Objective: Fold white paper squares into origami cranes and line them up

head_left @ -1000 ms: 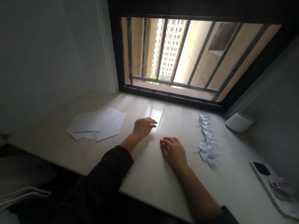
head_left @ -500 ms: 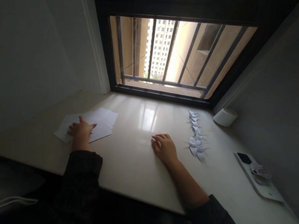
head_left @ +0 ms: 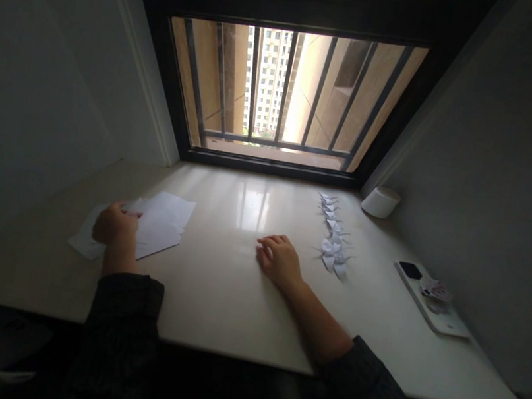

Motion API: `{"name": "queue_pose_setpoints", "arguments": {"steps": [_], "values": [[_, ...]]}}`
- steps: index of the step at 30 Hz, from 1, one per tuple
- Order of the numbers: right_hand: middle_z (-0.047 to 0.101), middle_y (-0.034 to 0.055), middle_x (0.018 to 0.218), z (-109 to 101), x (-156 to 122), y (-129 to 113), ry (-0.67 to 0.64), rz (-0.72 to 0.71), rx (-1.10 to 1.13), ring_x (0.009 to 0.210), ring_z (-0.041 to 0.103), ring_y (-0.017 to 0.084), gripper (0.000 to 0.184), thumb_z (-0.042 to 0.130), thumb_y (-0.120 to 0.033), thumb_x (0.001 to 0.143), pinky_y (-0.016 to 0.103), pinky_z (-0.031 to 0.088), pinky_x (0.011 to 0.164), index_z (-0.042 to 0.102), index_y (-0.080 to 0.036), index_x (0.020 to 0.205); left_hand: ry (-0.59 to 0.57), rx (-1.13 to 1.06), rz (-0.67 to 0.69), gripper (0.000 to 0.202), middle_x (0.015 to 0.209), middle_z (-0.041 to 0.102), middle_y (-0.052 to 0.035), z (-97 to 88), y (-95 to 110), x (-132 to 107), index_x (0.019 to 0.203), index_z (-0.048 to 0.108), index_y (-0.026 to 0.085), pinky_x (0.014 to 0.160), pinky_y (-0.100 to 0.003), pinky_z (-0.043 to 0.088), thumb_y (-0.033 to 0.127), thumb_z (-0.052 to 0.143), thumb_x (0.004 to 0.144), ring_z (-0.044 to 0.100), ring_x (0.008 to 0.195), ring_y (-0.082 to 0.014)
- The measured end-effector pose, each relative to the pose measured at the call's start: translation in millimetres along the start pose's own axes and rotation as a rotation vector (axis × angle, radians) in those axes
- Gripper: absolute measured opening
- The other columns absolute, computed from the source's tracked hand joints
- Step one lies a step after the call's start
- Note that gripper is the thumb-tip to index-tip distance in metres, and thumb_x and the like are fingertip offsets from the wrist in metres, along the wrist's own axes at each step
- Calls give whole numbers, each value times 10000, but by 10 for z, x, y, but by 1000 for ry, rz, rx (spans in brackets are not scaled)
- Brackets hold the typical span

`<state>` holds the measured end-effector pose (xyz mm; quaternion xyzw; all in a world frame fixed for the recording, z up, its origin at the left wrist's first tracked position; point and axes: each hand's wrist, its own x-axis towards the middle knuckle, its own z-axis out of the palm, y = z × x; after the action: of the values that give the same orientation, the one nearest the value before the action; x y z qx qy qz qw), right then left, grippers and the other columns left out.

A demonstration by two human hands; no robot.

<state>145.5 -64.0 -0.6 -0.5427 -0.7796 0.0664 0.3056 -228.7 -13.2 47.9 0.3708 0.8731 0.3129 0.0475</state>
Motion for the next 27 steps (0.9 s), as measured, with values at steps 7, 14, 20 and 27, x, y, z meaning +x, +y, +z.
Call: {"name": "queue_pose_setpoints", "arguments": {"steps": [7,14,20,27], "values": [[661,59,1018,80,227,-110,68,21,114,973,550,215,331,535,-297,853,357,448,872,565,-234,1176,-9,-599,318,396,847,680,-84,192,886,-375,940,671,154,671,-298,467,447,665,675,631,771,-210],[561,111,1155,194,450,26,253,70,335,903,572,224,726,629,-344,781,392,487,822,255,-236,1393,-655,-1227,79,424,831,667,-72,1139,1467,-1119,907,602,145,623,-260,486,421,718,607,633,704,-161],[529,96,1123,139,362,180,305,120,434,913,545,222,647,658,-287,753,387,514,780,371,-267,1333,-842,-1241,15,450,862,658,-72,1305,1284,-1338,961,566,166,675,-309,505,331,750,585,628,739,-173],[525,66,1110,85,406,246,305,154,521,956,548,201,445,689,-307,726,340,522,778,572,-276,1155,-958,-1151,12,447,852,641,-43,1249,1264,-1309,971,551,185,618,-280,494,289,734,577,609,698,-158]]}}
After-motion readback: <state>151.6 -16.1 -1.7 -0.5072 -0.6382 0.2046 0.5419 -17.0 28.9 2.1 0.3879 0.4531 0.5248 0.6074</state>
